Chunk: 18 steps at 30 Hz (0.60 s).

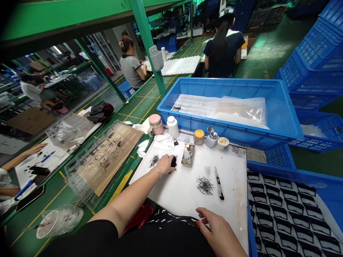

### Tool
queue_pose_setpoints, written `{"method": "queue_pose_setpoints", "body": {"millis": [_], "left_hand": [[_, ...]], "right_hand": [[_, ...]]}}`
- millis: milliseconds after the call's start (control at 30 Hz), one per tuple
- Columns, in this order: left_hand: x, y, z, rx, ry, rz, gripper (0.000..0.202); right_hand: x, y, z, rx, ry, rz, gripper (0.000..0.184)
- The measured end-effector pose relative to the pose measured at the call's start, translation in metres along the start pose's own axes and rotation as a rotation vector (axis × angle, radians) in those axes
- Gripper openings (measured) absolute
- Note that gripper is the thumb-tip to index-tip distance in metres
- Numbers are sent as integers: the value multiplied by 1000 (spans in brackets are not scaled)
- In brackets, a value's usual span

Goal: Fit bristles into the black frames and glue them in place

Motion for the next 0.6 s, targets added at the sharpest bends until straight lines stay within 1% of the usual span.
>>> {"method": "queue_pose_setpoints", "body": {"millis": [133, 267, 433, 600], "left_hand": [[-6, 5, 2, -26, -4, 2, 51], [-11, 16, 6, -57, 2, -30, 45], [-16, 27, 2, -42, 26, -113, 37], [-25, 39, -1, -7, 39, -220, 34]], "right_hand": [[0, -1, -1, 1, -4, -3, 43], [0, 0, -2, -12, -3, -3, 42], [-2, -1, -2, -19, -4, 0, 41], [-1, -1, -2, -11, 9, -16, 42]]}}
Point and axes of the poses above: each hand's wrist, its own y-axis towards the middle knuckle, its own x-axis out of the palm, z = x × y, the point moved 1 cm from there along y, towards the middle knuckle, and after that the axes turned 11 degrees about y, right-handed, at the moved point
